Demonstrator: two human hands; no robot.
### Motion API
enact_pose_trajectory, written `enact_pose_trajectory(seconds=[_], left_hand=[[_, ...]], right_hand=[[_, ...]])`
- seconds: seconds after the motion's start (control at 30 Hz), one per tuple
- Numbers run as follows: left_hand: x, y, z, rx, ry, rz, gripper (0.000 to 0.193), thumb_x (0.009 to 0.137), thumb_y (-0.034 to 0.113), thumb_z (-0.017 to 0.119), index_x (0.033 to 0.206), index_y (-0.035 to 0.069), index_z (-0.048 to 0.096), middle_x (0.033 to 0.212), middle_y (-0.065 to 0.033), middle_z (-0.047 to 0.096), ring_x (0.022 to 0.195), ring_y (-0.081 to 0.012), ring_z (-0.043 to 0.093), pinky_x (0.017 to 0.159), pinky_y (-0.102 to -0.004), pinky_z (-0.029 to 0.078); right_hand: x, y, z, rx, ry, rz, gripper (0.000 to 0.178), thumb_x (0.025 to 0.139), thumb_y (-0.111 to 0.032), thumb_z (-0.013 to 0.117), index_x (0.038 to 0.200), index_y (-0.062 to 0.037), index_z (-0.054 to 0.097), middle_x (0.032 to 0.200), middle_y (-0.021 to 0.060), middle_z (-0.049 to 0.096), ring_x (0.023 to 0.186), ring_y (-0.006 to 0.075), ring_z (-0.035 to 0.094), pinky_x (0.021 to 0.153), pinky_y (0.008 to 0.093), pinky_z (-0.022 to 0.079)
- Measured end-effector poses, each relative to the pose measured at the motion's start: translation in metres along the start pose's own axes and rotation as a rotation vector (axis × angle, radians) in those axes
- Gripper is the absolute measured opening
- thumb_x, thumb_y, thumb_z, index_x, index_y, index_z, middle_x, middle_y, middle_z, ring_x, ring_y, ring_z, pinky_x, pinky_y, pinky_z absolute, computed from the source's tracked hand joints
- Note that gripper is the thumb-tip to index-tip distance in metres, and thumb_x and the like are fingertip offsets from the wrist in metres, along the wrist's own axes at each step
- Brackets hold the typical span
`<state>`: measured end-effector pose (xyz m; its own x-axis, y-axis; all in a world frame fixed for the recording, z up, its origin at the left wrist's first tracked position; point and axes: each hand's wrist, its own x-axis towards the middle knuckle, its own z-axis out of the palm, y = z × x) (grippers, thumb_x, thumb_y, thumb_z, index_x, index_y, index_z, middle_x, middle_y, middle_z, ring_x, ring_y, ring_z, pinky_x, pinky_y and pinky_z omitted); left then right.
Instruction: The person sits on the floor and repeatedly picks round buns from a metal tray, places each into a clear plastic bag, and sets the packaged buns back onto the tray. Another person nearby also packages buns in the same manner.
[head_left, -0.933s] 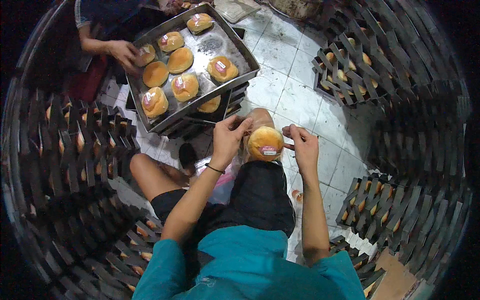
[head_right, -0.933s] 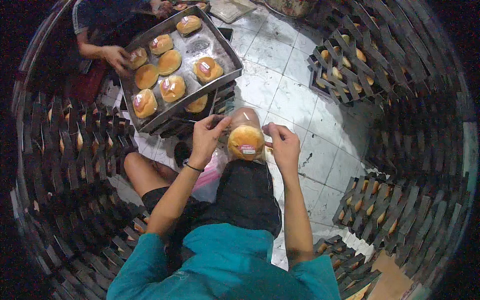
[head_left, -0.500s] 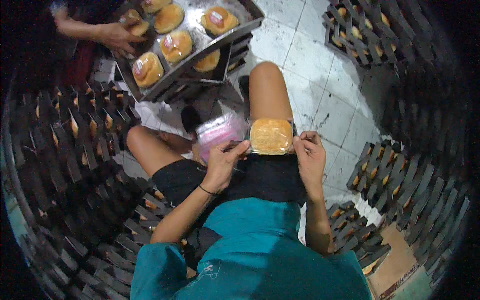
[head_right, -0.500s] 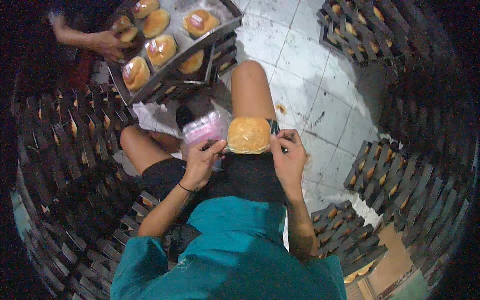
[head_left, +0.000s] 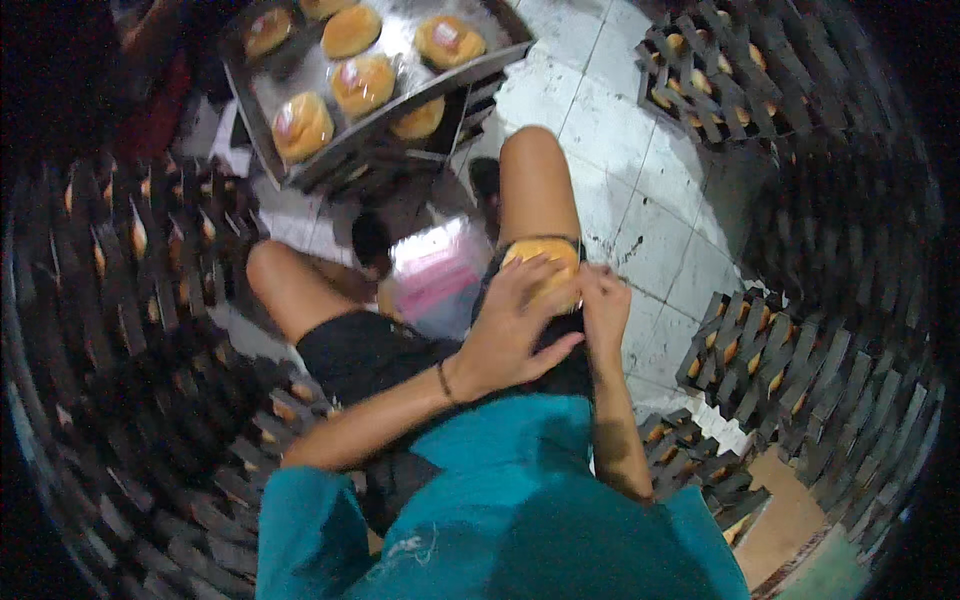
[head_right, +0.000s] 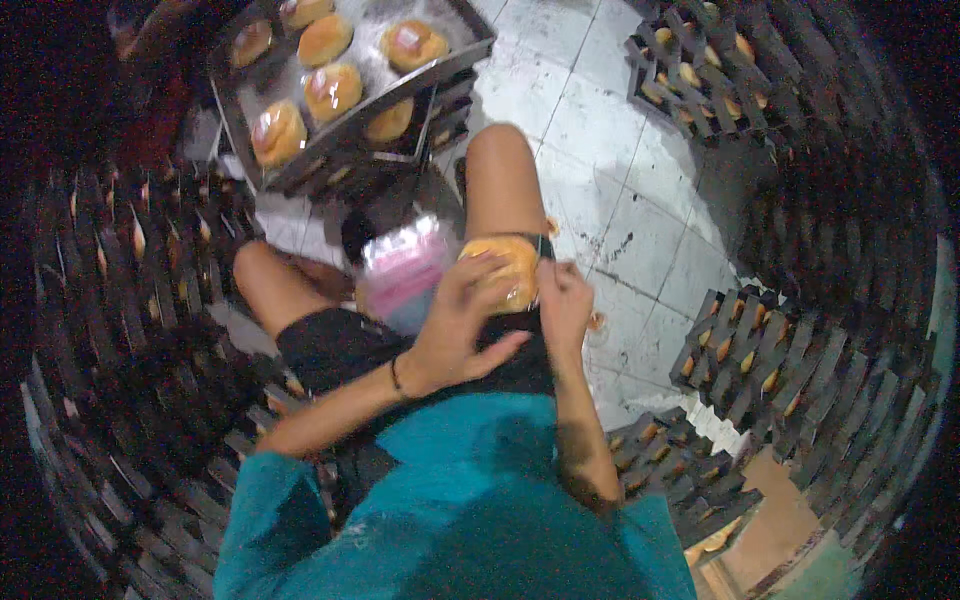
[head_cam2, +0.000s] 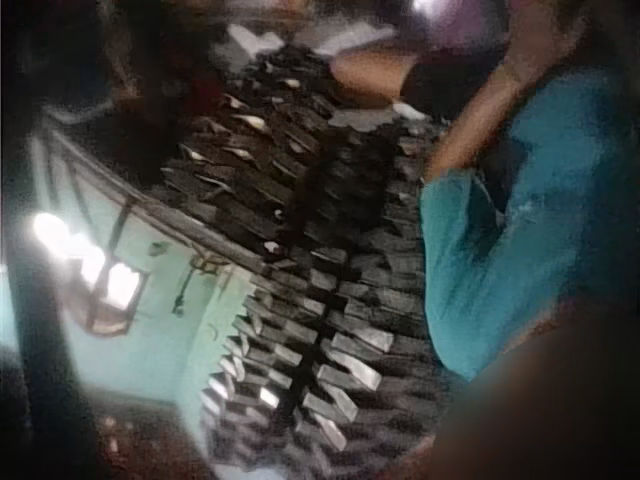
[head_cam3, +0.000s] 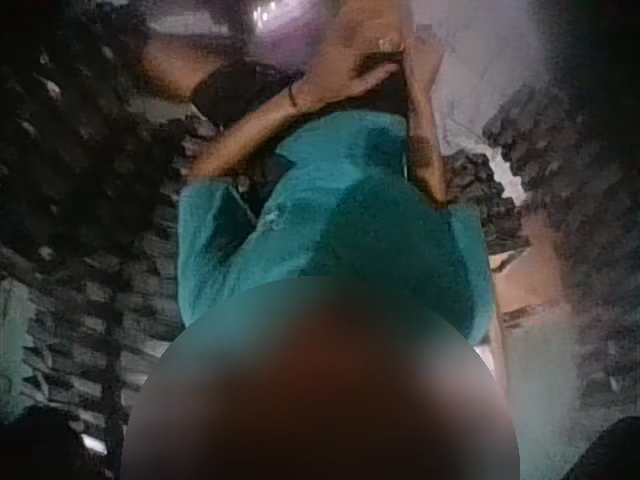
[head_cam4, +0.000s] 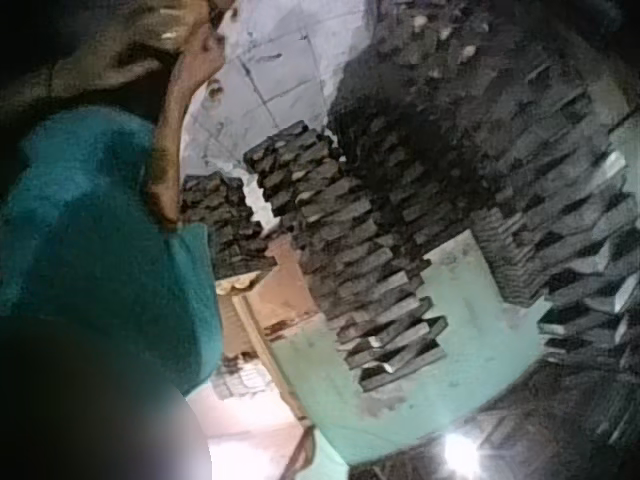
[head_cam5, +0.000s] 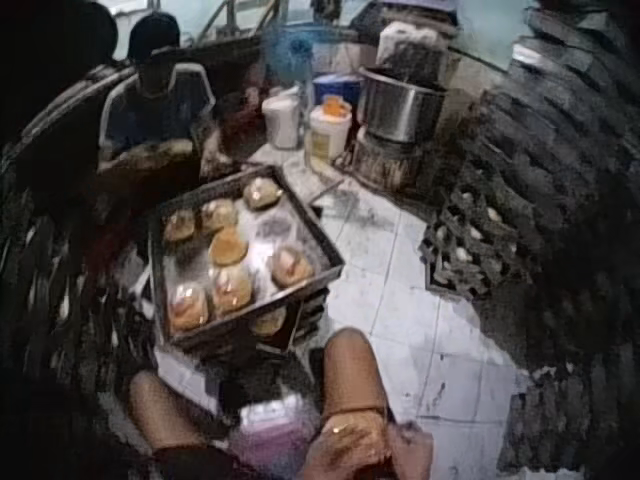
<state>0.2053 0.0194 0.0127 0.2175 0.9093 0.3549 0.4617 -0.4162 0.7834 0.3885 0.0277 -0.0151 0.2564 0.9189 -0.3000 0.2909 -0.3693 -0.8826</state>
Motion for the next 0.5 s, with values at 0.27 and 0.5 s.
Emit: enact_pose_trajectory(seconds=[0.27,0.5], left_hand=[[0.038,-0.056,-0.035,-0.568,-0.036,-0.699,0.074,0.090,0.031,0.077,0.145,0.001,0.038,0.133,-0.0151,0.057,0.123,-0.0266,0.056,0.102,-0.0370,0.048],[0.155,-0.117,-0.099,-0.421,0.497,-0.587,0.063,0.092,0.039,0.073,0.132,-0.003,0.048,0.122,-0.0208,0.060,0.112,-0.0295,0.060,0.097,-0.0391,0.047]], right_hand=[[0.012,-0.062,0.019,0.122,-0.143,-0.035,0.056,0.093,-0.016,0.068,0.141,-0.0023,0.042,0.121,0.0147,0.060,0.115,0.0254,0.059,0.101,0.0410,0.047],[0.156,-0.155,0.146,0.249,-0.461,-0.183,0.077,0.091,-0.028,0.075,0.148,-0.0043,0.028,0.121,0.0198,0.062,0.102,0.0268,0.067,0.084,0.0351,0.054]])
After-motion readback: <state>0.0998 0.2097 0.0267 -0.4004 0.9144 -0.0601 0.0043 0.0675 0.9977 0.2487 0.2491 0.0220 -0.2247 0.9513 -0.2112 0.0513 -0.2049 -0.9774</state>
